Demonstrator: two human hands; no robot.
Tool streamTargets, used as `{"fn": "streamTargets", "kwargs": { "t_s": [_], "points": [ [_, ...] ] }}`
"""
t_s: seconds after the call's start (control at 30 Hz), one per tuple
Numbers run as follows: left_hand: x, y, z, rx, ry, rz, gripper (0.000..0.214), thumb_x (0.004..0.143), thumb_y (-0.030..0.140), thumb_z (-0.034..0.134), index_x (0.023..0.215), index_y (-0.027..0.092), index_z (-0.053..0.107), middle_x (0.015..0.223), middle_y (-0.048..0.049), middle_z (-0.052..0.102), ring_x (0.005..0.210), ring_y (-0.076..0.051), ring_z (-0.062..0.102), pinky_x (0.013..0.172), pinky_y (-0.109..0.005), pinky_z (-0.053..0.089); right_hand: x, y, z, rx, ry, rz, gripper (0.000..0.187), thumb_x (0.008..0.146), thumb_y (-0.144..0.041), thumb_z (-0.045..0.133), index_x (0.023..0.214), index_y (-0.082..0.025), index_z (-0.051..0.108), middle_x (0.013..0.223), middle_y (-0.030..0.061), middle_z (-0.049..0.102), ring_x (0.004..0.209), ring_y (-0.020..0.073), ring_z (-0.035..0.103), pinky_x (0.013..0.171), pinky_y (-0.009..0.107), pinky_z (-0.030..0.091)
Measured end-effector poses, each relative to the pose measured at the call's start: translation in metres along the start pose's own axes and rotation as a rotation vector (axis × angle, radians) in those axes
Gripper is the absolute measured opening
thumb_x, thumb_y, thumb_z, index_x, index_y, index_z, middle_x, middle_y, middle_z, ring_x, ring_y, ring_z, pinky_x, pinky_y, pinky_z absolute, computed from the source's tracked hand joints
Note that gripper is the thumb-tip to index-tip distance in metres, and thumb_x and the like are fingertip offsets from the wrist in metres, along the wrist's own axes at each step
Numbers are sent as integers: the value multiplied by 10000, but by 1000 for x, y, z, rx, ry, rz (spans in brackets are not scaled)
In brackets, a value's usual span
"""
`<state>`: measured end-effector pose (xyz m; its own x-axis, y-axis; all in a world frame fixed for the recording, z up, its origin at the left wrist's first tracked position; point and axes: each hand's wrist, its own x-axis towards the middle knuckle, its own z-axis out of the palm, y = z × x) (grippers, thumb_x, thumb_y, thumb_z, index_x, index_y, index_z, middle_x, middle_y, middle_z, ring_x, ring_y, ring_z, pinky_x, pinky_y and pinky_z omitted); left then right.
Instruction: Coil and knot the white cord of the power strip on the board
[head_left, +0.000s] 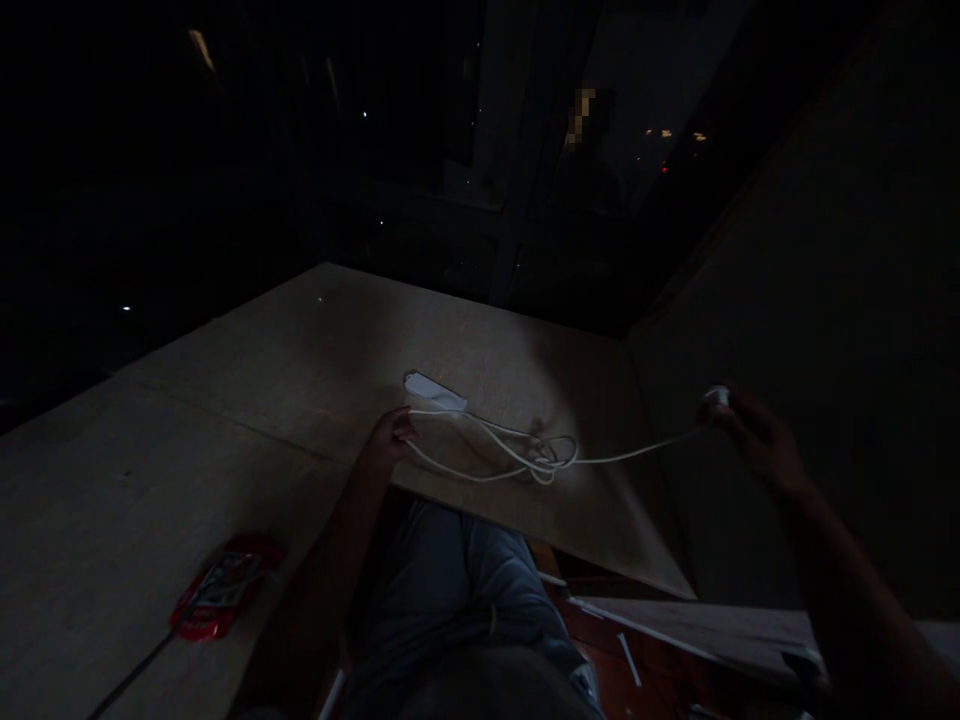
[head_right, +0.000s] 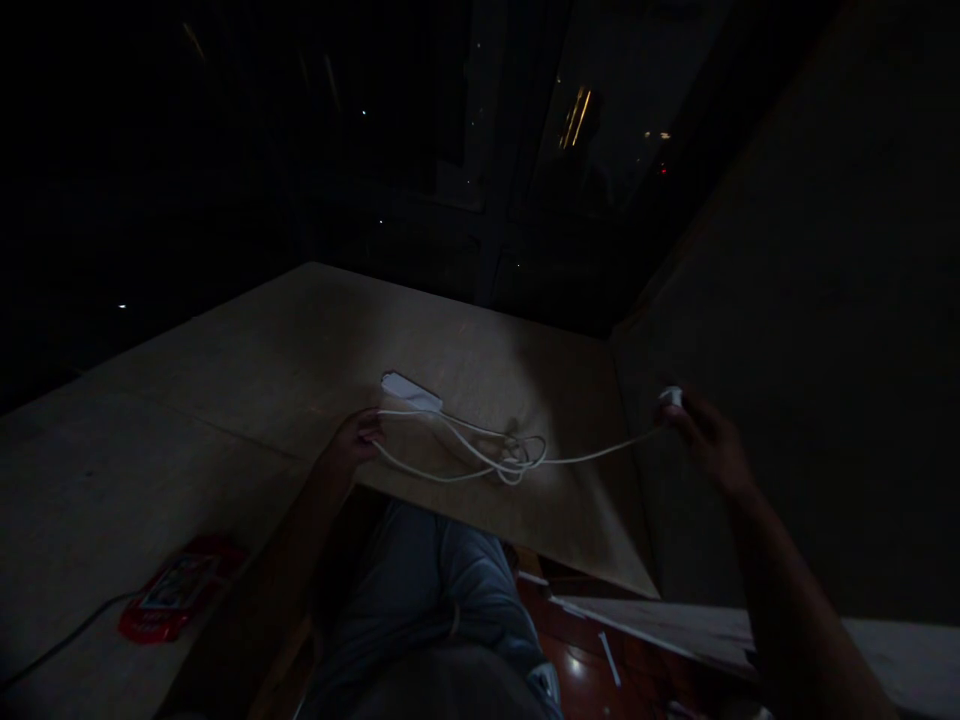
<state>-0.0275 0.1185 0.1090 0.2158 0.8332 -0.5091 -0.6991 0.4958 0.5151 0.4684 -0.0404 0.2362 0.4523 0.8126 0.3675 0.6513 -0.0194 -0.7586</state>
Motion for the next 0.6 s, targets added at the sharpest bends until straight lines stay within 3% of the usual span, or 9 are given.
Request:
{"fn": "streamTargets", "kwargs": {
  "t_s": [0.1, 0.2, 0.3, 0.43, 0.6],
  "points": [
    [-9, -6, 1, -65, 27, -57, 272, 796, 24, 531, 592, 174, 433, 385, 103, 293, 270, -34, 286, 328, -155, 249, 0, -25, 3, 110, 146, -62, 444, 766, -577, 666, 1145, -347, 669, 980, 64, 709, 965, 313, 662, 952, 550, 476],
    [-17, -16, 12, -141, 39, -58, 221, 800, 17, 486, 630, 158, 501, 449, 46, 444, 350, -63, 440, 411, -178, 391, -13, -53, 16, 144, 160, -118, 546, 776, -547, 693, 1266, -319, 616, 1062, 75, 708, 968, 294, 675, 970, 551, 477],
    [-25, -23, 27, -203, 38, -30, 193, 778, 14, 461, 660, 144, 541, 566, -16, 576, 502, -99, 581, 550, -228, 495, -29, -78, 33, 70, -1, -226, 614, 757, -574, 712, 1264, -241, 619, 1127, 87, 703, 1009, 267, 676, 969, 501, 500],
    [-43, -32, 50, -284, -5, 88, 210, 703, -12, 486, 784, 133, 613, 767, -59, 672, 758, -149, 682, 662, -255, 510, -50, -102, 65, 52, -291, -343, 546, 783, -584, 694, 1208, -247, 629, 1104, 83, 700, 921, 214, 681, 870, 386, 551],
    [-69, -53, 79, -194, -218, 190, 449, 608, -15, 491, 978, 163, 672, 1015, -92, 702, 1144, -225, 628, 897, -335, 505, -70, -112, 120, 202, -491, -358, 334, 792, -482, 733, 962, -221, 611, 891, 46, 669, 803, 178, 657, 706, 283, 546]
  ]
}}
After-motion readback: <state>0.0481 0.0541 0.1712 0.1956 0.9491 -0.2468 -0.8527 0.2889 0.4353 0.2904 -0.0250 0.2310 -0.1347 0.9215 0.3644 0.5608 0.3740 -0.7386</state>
